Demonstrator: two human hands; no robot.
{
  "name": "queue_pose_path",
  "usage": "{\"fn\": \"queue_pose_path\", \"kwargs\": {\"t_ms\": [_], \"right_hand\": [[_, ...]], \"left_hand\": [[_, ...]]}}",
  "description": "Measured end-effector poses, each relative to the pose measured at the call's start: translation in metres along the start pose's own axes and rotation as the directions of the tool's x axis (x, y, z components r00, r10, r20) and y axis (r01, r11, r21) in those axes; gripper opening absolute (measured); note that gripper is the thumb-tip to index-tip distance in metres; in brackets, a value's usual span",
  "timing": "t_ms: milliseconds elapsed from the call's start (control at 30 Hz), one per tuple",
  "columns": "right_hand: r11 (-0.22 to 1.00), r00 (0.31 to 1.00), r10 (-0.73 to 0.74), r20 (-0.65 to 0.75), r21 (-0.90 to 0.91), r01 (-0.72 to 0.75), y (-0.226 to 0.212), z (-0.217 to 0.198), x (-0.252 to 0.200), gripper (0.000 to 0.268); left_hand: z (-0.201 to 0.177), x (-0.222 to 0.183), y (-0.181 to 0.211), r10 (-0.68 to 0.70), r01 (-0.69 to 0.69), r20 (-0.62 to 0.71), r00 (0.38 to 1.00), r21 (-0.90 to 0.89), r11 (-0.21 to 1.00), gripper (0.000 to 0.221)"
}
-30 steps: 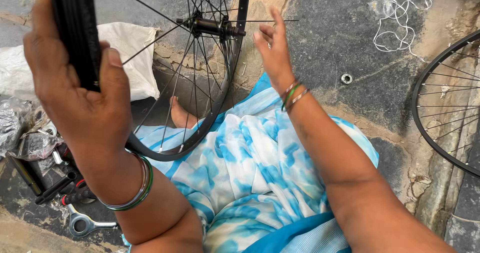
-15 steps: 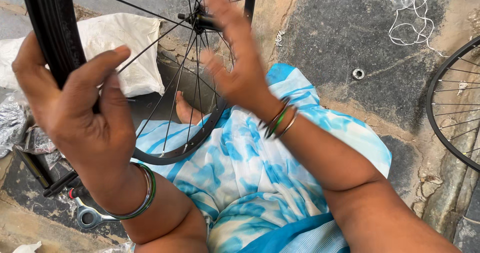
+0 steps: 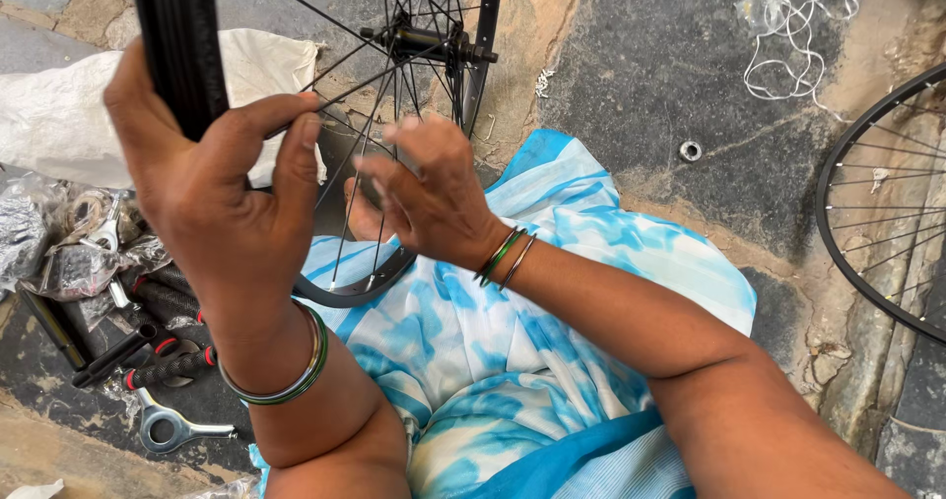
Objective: The person laces spokes into a bicycle wheel rim and threads nipples onto the spoke ends by hand.
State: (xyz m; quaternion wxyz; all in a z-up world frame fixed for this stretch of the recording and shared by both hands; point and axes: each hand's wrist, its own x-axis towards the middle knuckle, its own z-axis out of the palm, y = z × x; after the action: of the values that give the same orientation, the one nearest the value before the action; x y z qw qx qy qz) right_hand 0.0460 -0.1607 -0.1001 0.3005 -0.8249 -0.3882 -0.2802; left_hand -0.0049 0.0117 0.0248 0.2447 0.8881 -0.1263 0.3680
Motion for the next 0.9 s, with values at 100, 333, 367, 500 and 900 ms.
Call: {"fn": "queue_pose_path", "kwargs": {"t_ms": [100, 333, 367, 500, 900], "right_hand": [[0.919, 0.816, 0.032, 0.577, -0.337, 0.203, 0.019, 0.019, -0.013, 0.018], [0.373, 0.728, 0.033, 0.685, -0.684, 0.627, 0.069, 0.05, 0.04, 0.029], [0.306, 0.712, 0.075, 0.698, -0.695, 0.65, 0.074, 0.053, 0.046, 0.032], [0.126, 0.605, 0.224, 0.765, -0.638, 0.76, 0.079, 0.064, 0.053, 0.021], [0.404, 0.535, 0.129, 0.835, -0.537, 0.741, 0.084, 0.029, 0.048, 0.039]], "left_hand": [[0.0, 0.001, 0.005, -0.037, 0.038, 0.006, 0.999, -0.082, 0.996, 0.014], [0.0, 0.005, 0.016, -0.031, 0.031, -0.009, 0.999, -0.074, 0.997, 0.011], [-0.001, 0.005, 0.016, -0.022, 0.021, -0.012, 1.0, -0.065, 0.998, 0.011], [0.0, 0.003, 0.015, -0.057, 0.058, 0.008, 0.998, -0.096, 0.994, 0.012], [-0.001, 0.004, 0.006, -0.042, 0.041, -0.008, 0.999, -0.113, 0.993, 0.017]]}}
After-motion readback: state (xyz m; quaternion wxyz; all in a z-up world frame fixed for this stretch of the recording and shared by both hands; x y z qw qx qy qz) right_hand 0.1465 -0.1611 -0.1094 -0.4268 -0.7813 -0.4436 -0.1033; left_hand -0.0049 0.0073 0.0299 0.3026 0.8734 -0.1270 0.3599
